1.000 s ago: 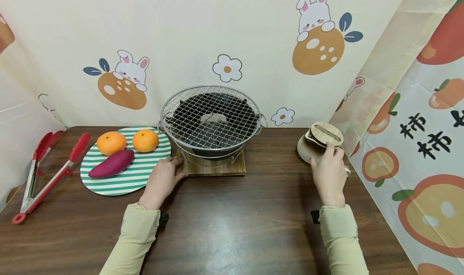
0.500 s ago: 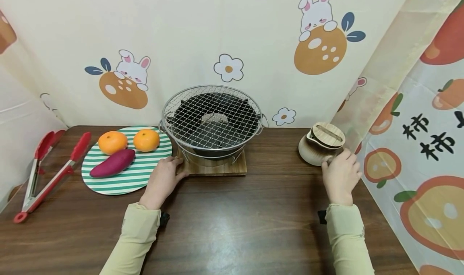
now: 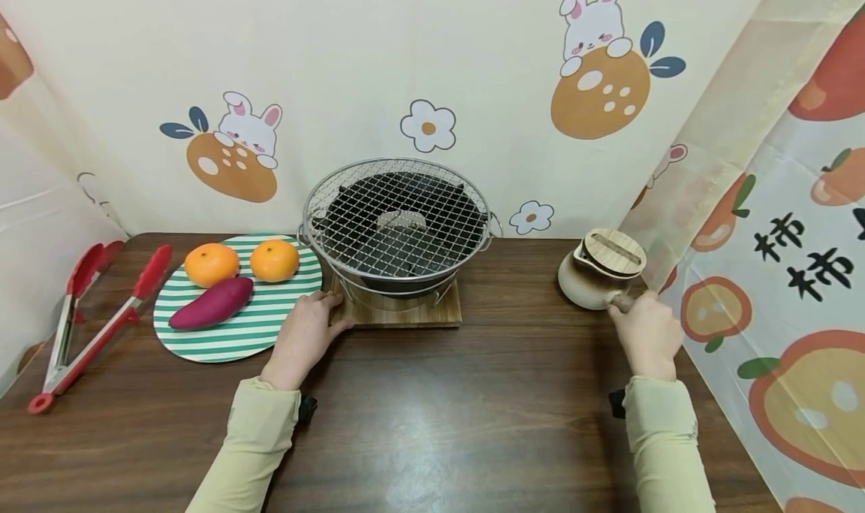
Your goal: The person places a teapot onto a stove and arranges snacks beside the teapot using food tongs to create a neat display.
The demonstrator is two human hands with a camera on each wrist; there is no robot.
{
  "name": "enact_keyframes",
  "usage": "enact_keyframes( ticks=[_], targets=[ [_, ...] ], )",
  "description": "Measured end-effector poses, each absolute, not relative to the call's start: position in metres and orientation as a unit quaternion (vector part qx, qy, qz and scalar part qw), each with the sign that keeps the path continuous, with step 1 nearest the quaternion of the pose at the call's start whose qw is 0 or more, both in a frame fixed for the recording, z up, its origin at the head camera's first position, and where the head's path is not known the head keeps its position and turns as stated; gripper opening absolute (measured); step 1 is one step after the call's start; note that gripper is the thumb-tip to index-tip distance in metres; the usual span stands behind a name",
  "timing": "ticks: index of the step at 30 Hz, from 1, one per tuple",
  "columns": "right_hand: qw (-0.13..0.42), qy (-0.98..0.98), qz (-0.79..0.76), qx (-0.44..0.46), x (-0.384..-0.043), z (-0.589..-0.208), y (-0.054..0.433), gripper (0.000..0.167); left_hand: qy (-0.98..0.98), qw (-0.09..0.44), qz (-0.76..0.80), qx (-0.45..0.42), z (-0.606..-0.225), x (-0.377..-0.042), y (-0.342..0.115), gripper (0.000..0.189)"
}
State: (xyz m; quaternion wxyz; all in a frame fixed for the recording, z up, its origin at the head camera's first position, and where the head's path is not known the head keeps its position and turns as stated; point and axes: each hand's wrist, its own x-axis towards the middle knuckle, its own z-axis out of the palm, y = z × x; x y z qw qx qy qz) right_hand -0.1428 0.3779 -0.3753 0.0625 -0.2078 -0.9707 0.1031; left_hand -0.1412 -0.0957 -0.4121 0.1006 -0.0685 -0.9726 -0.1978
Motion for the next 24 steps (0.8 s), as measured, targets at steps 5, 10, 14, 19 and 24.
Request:
enact_keyframes(
  ticks=[5, 10, 14, 19, 24],
  targets=[
    [0.033, -0.979, 0.092, -0.177, -0.146, -0.371, 0.387, 0.07, -0.972, 0.102, -0.201, -0.068, -0.412, -0.141, -0.096, 0.041],
    [0.019, -0.985, 0.082, -0.152, -0.146, -0.373, 0.392, 0.069, -0.973, 0.099, -0.196, -0.069, -0.412, -0.141, -0.096, 0.04],
    [0.049, -0.987, 0.083, -0.127, -0.145, -0.377, 0.39, 0.06, -0.974, 0.092, -0.194, -0.066, -0.412, -0.142, -0.096, 0.039],
    [0.093, -0.985, 0.098, -0.108, -0.145, -0.381, 0.386, 0.05, -0.973, 0.097, -0.199, -0.063, -0.412, -0.142, -0.096, 0.04],
    [0.11, -0.984, 0.102, -0.101, -0.145, -0.38, 0.384, 0.049, -0.973, 0.095, -0.199, -0.063, -0.412, -0.142, -0.096, 0.039]
  ],
)
